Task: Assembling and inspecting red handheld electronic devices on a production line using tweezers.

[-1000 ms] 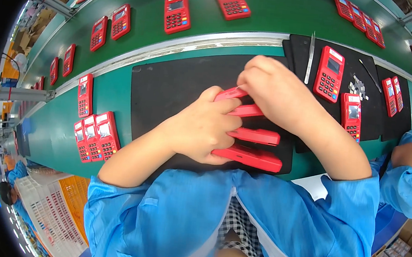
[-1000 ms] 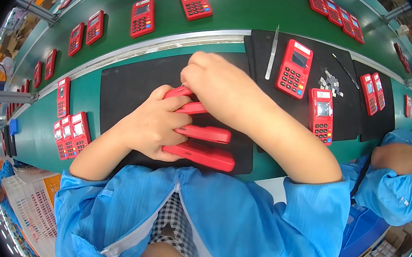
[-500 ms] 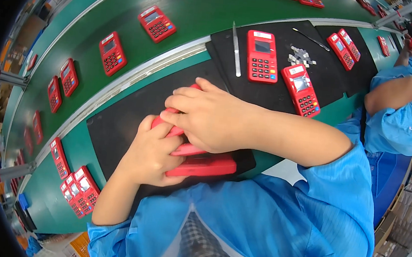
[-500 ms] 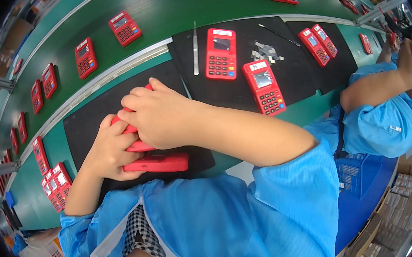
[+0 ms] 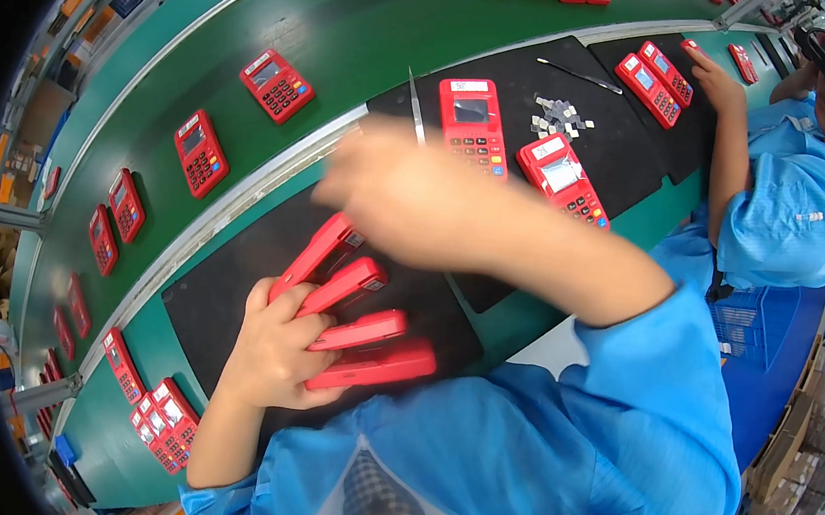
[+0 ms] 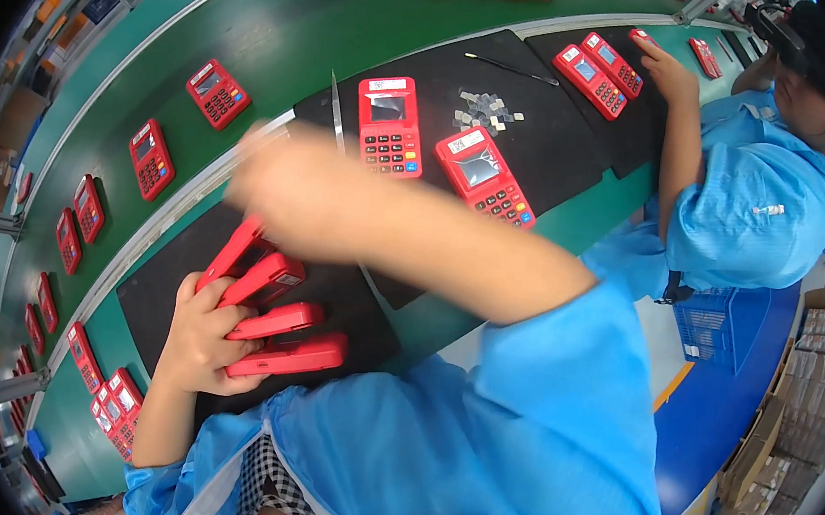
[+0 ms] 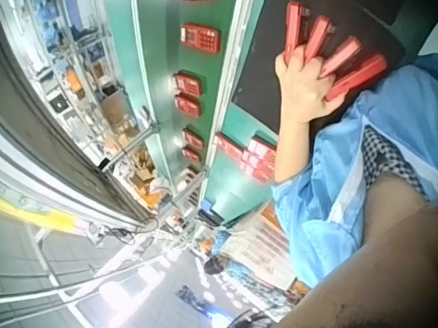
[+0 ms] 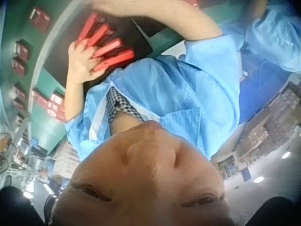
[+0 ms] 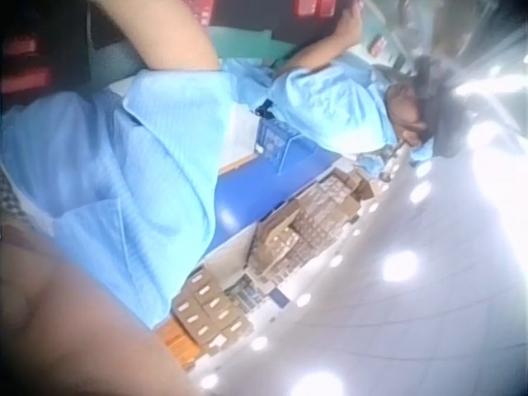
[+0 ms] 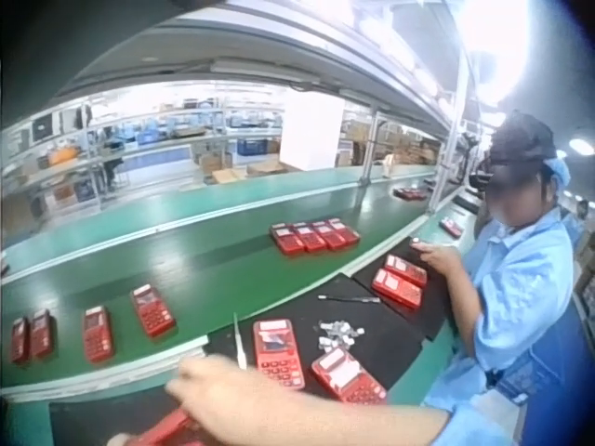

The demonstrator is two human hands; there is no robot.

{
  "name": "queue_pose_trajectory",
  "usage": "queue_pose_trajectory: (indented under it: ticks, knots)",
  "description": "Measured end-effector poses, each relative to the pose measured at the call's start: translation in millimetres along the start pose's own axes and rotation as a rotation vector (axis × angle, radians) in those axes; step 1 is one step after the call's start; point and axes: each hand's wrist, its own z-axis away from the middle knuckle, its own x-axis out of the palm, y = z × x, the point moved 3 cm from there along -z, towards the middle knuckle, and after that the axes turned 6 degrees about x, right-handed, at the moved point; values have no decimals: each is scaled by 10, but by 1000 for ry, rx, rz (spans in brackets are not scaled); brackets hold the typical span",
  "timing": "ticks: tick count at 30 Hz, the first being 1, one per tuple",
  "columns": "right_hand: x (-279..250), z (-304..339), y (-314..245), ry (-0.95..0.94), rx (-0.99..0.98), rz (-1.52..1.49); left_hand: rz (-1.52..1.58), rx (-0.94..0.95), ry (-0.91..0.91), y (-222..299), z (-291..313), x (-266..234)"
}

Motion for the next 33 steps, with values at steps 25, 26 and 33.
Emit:
queue_pose_trajectory:
  ticks: [25,26,33]
  knots:
    - [-565,1234,1781,391,924,412,45,0,117,-37,129,26]
    - [-546,1037,1515,473,836,196,34,-24,122,-78,119,50]
    - [440,103,-598,-77,34,-201,79,-11,74,-64,166,34]
